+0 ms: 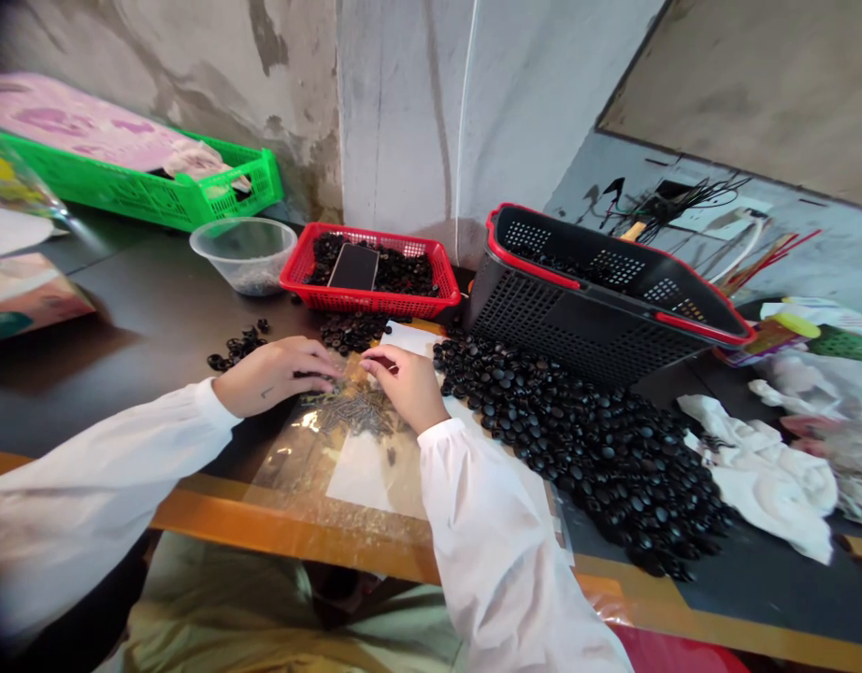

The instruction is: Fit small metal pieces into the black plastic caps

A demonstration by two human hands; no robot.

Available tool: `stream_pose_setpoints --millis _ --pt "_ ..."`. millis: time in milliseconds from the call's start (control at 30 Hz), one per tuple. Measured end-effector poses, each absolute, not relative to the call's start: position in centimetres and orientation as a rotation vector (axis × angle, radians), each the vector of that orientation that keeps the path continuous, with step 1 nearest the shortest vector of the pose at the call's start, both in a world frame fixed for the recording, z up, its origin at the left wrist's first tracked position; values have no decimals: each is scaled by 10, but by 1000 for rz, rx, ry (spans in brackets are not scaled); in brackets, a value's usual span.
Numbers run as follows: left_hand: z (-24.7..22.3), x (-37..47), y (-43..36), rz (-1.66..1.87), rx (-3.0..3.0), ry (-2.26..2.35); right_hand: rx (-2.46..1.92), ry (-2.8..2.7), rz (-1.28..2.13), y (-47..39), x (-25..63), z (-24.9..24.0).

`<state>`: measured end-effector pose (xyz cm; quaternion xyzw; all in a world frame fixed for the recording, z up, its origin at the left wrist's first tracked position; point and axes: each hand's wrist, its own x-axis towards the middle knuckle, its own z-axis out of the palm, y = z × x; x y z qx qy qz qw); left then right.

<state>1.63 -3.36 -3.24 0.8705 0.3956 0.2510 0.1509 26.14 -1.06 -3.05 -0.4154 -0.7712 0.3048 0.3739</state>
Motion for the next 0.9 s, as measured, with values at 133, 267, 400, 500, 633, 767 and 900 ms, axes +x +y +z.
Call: stream_pose_setpoints --millis 133,267,400,500,633,767,900 --pt "-32 18 -34 727 2484 1046 -1079 -2020 745 -12 260 -32" --pt "-26 22 -37 742 2469 1024 -1081 -1999 773 -14 258 -32" --pt "-24 25 -39 769 2399 1136 -1061 -1993 803 -18 256 -31" --pt "-28 26 -39 783 2322 1220 -1053 -2030 777 -21 255 -31" --pt "-30 26 -40 784 2258 1243 -1043 -2044 783 -23 255 -31" --pt "-30 24 -40 812 2250 1274 -1036 -1999 855 -24 254 -29" --pt "-27 27 -42 918 2162 1257 -1026 -1880 931 -26 252 -27"
